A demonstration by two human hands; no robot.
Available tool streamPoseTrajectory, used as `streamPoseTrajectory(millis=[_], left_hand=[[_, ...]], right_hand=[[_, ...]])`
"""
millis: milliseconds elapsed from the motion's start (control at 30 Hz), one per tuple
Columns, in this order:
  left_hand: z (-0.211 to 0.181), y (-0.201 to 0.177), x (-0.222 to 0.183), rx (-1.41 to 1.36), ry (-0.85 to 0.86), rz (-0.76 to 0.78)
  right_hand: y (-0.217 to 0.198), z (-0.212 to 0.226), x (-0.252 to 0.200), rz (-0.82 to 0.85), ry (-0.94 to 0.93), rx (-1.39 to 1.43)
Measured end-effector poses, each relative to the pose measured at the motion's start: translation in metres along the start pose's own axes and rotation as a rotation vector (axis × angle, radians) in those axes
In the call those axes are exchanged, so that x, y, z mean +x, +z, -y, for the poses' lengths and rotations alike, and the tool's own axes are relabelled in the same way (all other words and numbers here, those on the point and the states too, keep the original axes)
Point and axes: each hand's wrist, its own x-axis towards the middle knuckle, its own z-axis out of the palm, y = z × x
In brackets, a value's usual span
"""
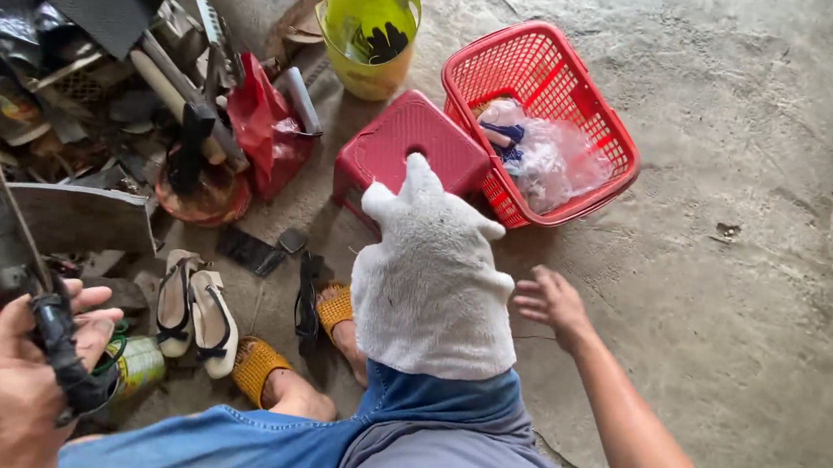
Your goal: Cutting a piece of thick black material using large metal shears for shoe repair
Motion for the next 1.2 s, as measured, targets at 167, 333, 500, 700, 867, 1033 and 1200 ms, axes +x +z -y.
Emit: streamPoseTrajectory(millis=[167, 333, 500, 700, 867, 1033, 1200], left_hand=[[0.023, -0.005, -0.033, 0.042, -0.053, -0.108], [0.030, -0.018, -0.066, 0.219, -0.207, -0.231], [0.068, -0.034, -0.071, 0.182, -0.356, -0.314], [0.056, -0.028, -0.048, 0.312, -0.468, -0.255], [0.044, -0.016, -0.030, 0.203, -0.545, -0.179], [0.040, -0.015, -0.026, 0.424, -0.535, -0.140], [0.022, -0.010, -0.032, 0.343, -0.543, -0.196]], right_hand=[[-0.015, 0.053, 0.053, -0.104, -0.045, 0.346], [-0.002, 0.064, 0.120, -0.069, 0.078, 0.534], [0.002, 0.091, 0.192, 0.027, 0.104, 0.655], [0.039, 0.103, 0.200, -0.161, -0.123, 0.493], [0.155, 0.126, 0.096, -0.051, -0.050, -0.152], [0.171, 0.132, 0.099, -0.016, -0.017, 0.292], [0.107, 0.116, 0.144, 0.050, -0.030, 0.514]])
